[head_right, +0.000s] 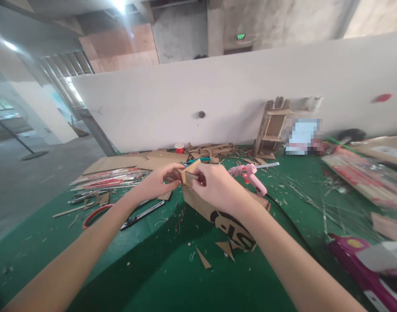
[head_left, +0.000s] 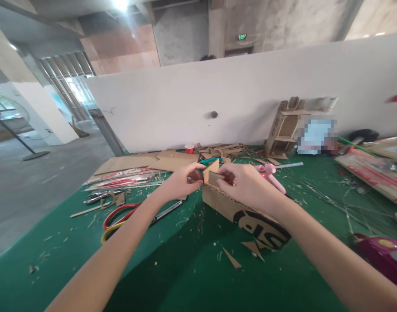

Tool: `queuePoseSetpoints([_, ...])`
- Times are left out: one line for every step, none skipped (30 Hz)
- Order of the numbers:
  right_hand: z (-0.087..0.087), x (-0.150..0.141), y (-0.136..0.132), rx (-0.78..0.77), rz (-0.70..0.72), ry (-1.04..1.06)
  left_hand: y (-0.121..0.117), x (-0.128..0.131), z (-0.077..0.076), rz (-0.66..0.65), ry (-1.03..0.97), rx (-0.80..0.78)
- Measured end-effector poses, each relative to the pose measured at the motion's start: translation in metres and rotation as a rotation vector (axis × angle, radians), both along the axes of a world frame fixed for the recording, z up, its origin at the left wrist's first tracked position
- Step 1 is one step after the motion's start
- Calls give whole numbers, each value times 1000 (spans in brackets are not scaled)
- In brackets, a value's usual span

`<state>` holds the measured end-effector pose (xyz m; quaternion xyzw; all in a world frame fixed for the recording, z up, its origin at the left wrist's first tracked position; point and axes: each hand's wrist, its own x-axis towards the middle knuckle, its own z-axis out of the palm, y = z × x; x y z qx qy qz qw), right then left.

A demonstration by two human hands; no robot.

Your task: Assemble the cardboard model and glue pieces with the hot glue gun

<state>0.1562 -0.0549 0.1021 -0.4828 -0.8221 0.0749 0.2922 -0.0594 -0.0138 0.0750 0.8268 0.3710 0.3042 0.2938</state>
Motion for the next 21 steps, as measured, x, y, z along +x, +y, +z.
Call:
queuePoseSetpoints([-3, -2, 0, -6, 1, 18, -1, 1, 2, -3, 23, 4])
queuePoseSetpoints([-5, -4, 0, -14, 6, 29, -3, 2, 4, 0, 47, 6])
queuePoseSetpoints([-7, -5, 1, -24, 13, 33, -4, 3, 6, 7, 70, 5])
queuePoseSetpoints([-8, -6, 2, -31, 21, 33, -6, 3, 8, 16, 89, 9])
queuePoseSetpoints([-9, -6, 3, -34, 28, 29, -7, 4, 10, 27, 101, 18])
queuePoseSetpoints([-10, -7, 4, -38, 33, 24, -7, 4, 11, 38, 109, 31])
queuePoseSetpoints([-10, -7, 5, -43, 36, 18, -8, 4, 12, 45, 117, 45])
queuePoseSetpoints([-11, -7, 5, -48, 37, 13, -8, 3, 12, 49, 126, 57])
queuePoseSetpoints([-11, -7, 5, -47, 39, 5, -7, 3, 12, 50, 138, 63])
queuePoseSetpoints([-11, -7, 5, -42, 42, -5, -7, 2, 12, 51, 149, 60])
queuePoseSetpoints([-11, -7, 4, -35, 46, -17, -6, 2, 11, 50, 159, 51])
queuePoseSetpoints([-10, -8, 3, -27, 50, -32, -6, 1, 10, 49, 165, 40])
queuePoseSetpoints([-10, -8, 2, -18, 50, -45, -5, 1, 10, 51, 169, 33])
queuePoseSetpoints([-10, -9, 1, -10, 46, -58, -5, 1, 9, 53, 171, 29])
queuePoseSetpoints([-10, -9, 1, -3, 38, -69, -5, 2, 9, 56, 174, 29])
queuePoseSetpoints([-10, -9, 0, 1, 32, -78, -5, 2, 9, 61, 181, 32])
queuePoseSetpoints([-10, -10, 1, 7, 27, -89, -6, 3, 9, 68, 188, 37])
queuePoseSetpoints([-11, -10, 2, 15, 25, -98, -6, 3, 10, 76, 193, 43])
queuePoseSetpoints([-12, -10, 3, 22, 25, -105, -7, 3, 10, 83, 193, 47])
queuePoseSetpoints([-13, -10, 4, 28, 27, -109, -7, 4, 10, 88, 187, 52])
queuePoseSetpoints([-14, -10, 5, 33, 28, -108, -8, 4, 10, 92, 178, 57])
